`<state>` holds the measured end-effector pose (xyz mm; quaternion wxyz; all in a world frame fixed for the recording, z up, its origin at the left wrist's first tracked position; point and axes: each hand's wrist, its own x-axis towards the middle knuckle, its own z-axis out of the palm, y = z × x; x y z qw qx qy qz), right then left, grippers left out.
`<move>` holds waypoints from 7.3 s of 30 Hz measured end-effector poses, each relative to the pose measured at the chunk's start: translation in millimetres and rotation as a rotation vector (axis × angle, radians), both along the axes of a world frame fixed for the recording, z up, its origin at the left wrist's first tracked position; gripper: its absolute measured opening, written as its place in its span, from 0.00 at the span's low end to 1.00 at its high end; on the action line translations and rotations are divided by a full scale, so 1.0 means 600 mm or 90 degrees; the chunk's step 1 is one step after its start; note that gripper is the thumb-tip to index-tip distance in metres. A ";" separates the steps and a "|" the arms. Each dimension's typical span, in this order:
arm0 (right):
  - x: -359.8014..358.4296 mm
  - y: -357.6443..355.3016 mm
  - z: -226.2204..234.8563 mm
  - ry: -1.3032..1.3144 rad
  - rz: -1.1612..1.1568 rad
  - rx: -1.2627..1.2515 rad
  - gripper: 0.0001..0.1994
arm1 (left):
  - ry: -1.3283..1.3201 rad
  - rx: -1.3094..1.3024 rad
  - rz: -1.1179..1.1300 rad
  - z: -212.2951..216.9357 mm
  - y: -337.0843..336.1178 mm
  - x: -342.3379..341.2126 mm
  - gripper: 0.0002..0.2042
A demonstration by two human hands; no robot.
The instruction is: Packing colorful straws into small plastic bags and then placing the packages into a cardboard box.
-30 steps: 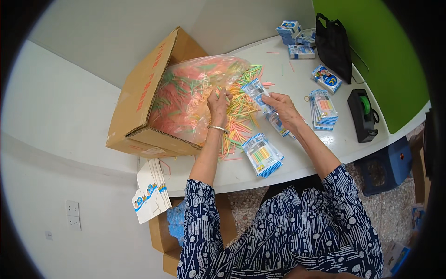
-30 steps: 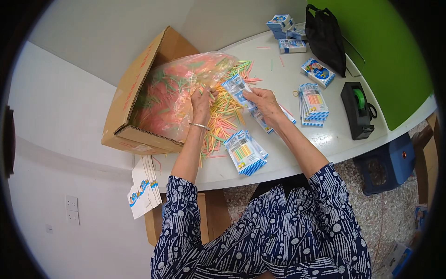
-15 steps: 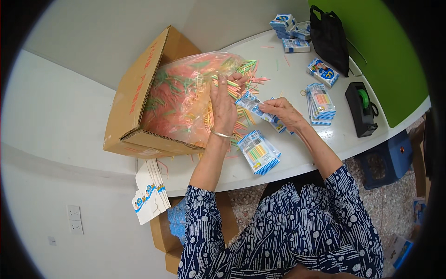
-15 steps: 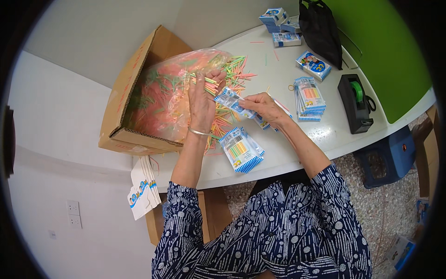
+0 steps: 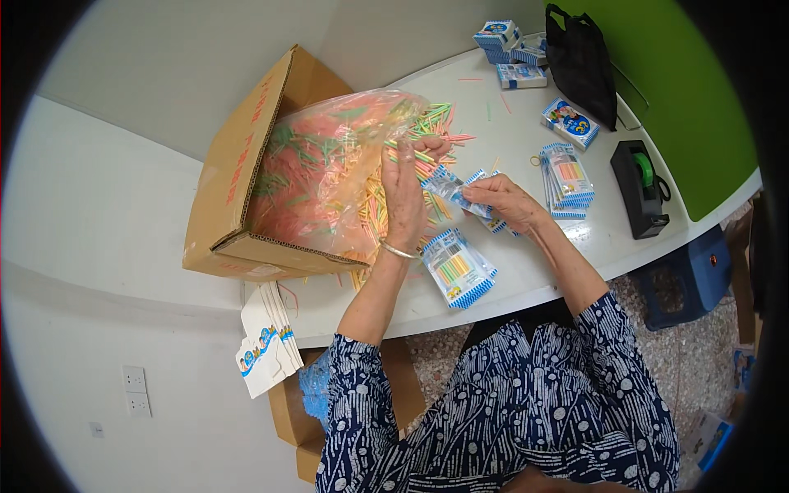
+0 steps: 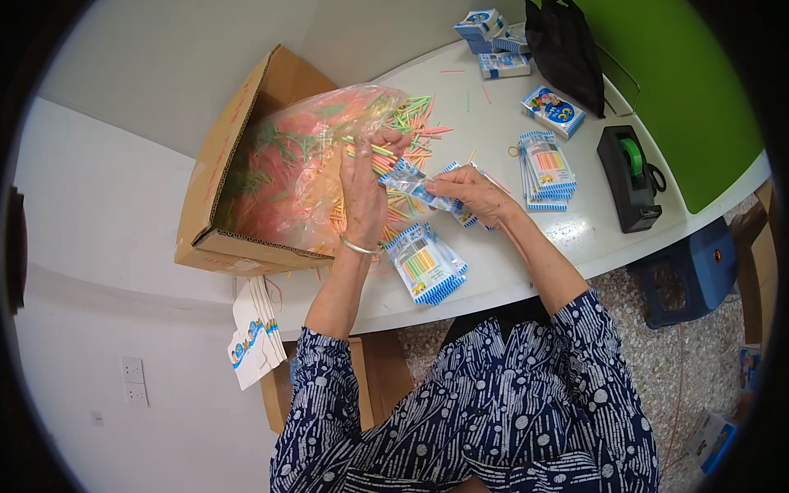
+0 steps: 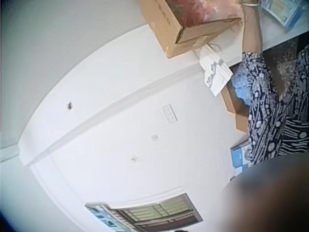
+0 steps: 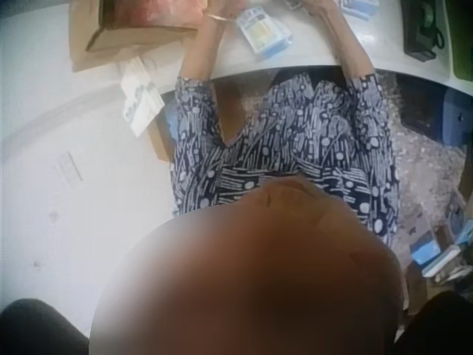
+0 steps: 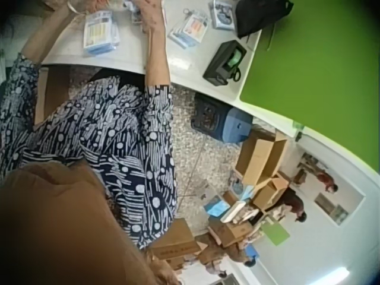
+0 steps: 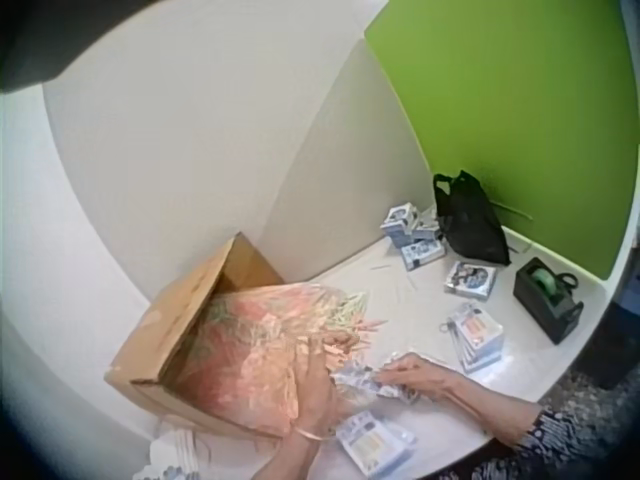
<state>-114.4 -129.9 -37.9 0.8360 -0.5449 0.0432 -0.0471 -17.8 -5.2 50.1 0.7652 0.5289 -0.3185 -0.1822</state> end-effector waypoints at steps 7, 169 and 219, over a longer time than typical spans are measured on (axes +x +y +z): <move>-0.006 -0.004 -0.003 0.012 0.006 0.017 0.13 | -0.037 -0.006 0.035 -0.002 0.008 -0.018 0.15; -0.112 0.095 -0.018 -0.186 -0.099 -0.194 0.44 | 0.000 0.165 -0.027 -0.132 0.162 -0.169 0.33; -0.089 0.135 -0.064 -0.142 0.080 -0.662 0.62 | -0.257 0.406 0.291 -0.009 0.512 -0.123 0.29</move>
